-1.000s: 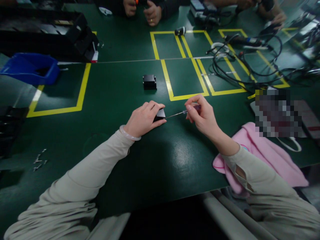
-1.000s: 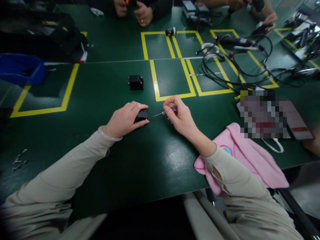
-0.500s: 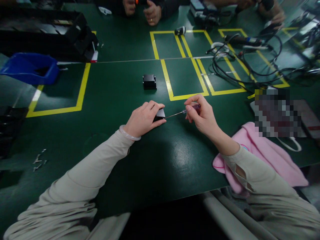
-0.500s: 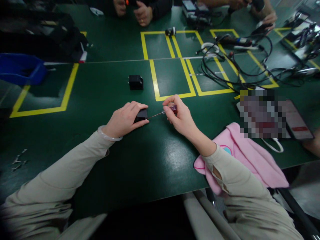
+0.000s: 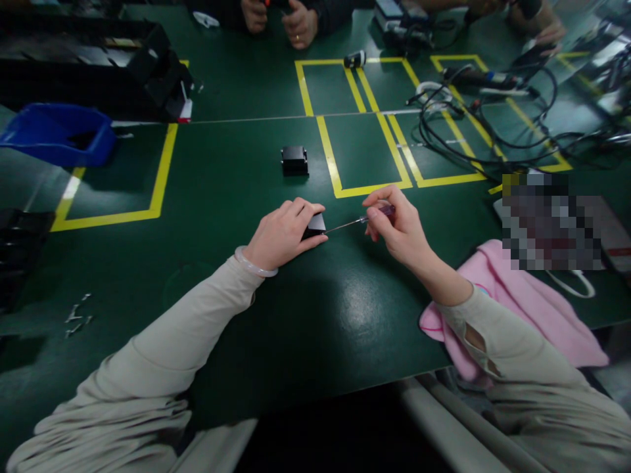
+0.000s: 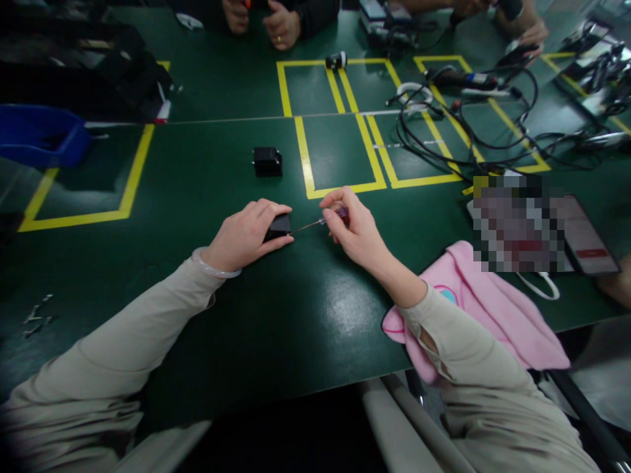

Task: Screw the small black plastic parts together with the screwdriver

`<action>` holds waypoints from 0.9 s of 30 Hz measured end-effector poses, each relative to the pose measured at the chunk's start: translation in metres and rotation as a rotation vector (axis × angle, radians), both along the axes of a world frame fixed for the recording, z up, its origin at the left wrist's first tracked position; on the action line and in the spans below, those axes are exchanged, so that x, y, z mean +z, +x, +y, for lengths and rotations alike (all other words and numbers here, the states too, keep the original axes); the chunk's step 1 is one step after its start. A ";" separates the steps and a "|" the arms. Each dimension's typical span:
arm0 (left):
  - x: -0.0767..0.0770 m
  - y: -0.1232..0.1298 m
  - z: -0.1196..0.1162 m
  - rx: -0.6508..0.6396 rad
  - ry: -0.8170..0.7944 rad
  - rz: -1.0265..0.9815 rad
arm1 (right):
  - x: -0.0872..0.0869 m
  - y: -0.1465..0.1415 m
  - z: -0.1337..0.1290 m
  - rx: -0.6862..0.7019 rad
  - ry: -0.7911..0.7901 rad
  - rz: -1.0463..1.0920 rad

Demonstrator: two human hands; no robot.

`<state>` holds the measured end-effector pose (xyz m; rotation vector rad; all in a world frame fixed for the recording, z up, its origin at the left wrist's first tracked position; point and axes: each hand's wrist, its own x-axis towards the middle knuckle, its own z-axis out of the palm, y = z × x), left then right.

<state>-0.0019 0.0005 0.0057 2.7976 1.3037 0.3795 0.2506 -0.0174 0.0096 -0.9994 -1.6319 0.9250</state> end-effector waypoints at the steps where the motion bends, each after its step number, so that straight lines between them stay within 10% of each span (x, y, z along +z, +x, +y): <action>1: 0.000 0.000 0.000 0.001 -0.005 -0.001 | 0.000 0.000 0.000 -0.002 -0.002 -0.004; 27: 0.002 0.001 0.000 0.005 -0.025 -0.005 | -0.002 0.001 0.002 0.005 -0.027 0.004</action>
